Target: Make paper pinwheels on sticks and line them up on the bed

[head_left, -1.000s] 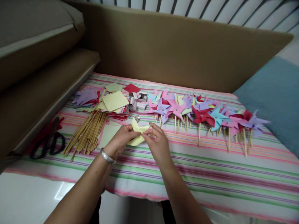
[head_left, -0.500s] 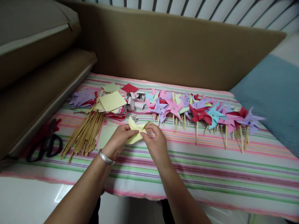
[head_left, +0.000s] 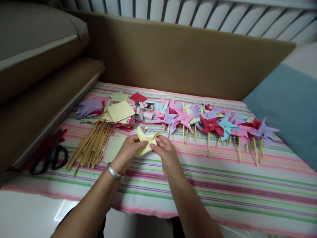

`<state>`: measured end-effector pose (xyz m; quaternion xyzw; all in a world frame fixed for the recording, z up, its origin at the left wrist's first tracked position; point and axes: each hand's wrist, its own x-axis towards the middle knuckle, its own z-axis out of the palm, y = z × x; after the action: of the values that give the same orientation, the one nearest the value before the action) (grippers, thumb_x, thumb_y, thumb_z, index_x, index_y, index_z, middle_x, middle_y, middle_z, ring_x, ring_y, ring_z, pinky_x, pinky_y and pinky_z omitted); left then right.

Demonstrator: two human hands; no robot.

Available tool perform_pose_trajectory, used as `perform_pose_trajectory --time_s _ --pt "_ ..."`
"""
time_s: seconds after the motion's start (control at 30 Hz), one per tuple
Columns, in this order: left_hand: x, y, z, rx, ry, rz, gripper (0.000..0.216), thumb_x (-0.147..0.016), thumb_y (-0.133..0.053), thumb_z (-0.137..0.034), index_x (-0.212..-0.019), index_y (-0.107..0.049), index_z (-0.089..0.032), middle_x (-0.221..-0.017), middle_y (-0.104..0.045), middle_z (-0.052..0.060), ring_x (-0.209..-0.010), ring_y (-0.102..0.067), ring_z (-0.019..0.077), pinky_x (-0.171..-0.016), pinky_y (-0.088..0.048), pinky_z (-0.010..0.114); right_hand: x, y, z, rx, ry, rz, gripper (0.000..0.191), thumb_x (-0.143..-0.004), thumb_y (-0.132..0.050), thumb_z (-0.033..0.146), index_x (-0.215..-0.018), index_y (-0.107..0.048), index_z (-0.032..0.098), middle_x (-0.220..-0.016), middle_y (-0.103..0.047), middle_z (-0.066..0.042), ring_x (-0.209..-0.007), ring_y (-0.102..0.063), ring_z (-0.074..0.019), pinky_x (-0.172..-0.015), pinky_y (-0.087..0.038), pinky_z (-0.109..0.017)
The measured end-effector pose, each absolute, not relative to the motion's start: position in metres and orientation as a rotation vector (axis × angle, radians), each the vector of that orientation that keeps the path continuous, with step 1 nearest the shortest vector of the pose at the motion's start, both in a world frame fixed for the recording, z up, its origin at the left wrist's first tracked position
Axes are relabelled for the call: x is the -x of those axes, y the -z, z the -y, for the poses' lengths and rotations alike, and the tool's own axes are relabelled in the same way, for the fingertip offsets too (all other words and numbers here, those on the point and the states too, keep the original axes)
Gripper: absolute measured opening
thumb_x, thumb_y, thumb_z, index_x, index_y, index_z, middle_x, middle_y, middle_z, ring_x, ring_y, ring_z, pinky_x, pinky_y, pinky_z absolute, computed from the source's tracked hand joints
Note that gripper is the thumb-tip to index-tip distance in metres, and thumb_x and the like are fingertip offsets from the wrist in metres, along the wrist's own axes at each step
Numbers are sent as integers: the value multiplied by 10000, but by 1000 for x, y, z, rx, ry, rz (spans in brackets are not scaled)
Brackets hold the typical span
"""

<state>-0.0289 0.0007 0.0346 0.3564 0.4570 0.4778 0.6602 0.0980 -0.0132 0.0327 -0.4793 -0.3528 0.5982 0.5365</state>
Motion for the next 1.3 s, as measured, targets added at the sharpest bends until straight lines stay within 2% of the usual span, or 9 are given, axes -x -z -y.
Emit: perform_pose_trajectory --time_s 0.17,0.5,0.67,0.77,0.87,0.93,1.07,1.2,1.3 --pt "25 -38 5 -767 -1077 -996 280 -569 -717 -222 -823 -699 -106 -732 -690 53 -606 -581 135 -608 -413 244 -100 -30 13 1150 -1409 860 378 -591 -719 204 -941 -579 193 -730 -694 11 -692 -641 -167 -683 -469 -277" --pt "31 -35 13 -782 -1069 -1046 254 -536 -678 -181 -776 -700 -100 -720 -677 66 -570 -553 135 -573 -400 252 -92 -38 27 1211 -1359 938 496 -551 -777 242 -1002 -571 213 -786 -685 -11 -743 -644 -194 -699 -499 -314" --pt "62 -49 11 -767 -1188 -1065 210 -526 -676 -153 -727 -691 -94 -706 -686 71 -558 -572 132 -551 -416 238 -90 -29 39 1290 -1194 1007 531 -650 -716 394 -1116 -561 193 -775 -671 -28 -721 -633 -187 -729 -506 -361" --pt "96 -59 7 -684 -1347 -1117 258 -530 -709 -193 -769 -685 -99 -727 -697 70 -586 -598 143 -568 -438 241 -92 -16 40 1360 -1131 1062 498 -660 -691 428 -1075 -604 167 -765 -676 -40 -718 -637 -189 -713 -513 -360" --pt "128 -63 3 -598 -1518 -1044 299 -540 -715 -208 -819 -674 -108 -737 -699 50 -637 -620 150 -621 -460 247 -96 -1 32 1507 -981 1294 414 -686 -639 411 -998 -644 138 -738 -675 -44 -683 -635 -194 -678 -513 -357" --pt "142 -64 2 -492 -1592 -1008 266 -530 -714 -199 -777 -660 -117 -665 -683 20 -595 -608 136 -598 -456 235 -97 7 21 1597 -840 1447 368 -729 -571 388 -975 -656 128 -747 -680 -61 -688 -635 -205 -672 -510 -363" --pt "155 -65 5 -408 -1631 -991 210 -520 -708 -191 -705 -632 -126 -621 -666 -2 -533 -583 117 -542 -441 223 -92 15 -5 1643 -657 1588 259 -750 -532 305 -900 -687 162 -894 -685 -76 -843 -627 -212 -804 -477 -354" --pt "162 -67 7 -369 -1616 -1001 202 -512 -712 -185 -686 -627 -126 -573 -648 -16 -499 -570 115 -502 -429 222 -76 15 -29 1698 -504 1720 257 -788 -484 235 -943 -686 196 -982 -668 -59 -935 -597 -192 -859 -441 -317" --pt "166 -64 6 -358 -1609 -989 191 -510 -716 -186 -668 -626 -129 -571 -650 -17 -500 -574 122 -489 -426 224 -62 14 -45 1804 -408 1781 281 -805 -474 226 -1002 -674 207 -998 -655 -61 -921 -592 -189 -806 -439 -296"
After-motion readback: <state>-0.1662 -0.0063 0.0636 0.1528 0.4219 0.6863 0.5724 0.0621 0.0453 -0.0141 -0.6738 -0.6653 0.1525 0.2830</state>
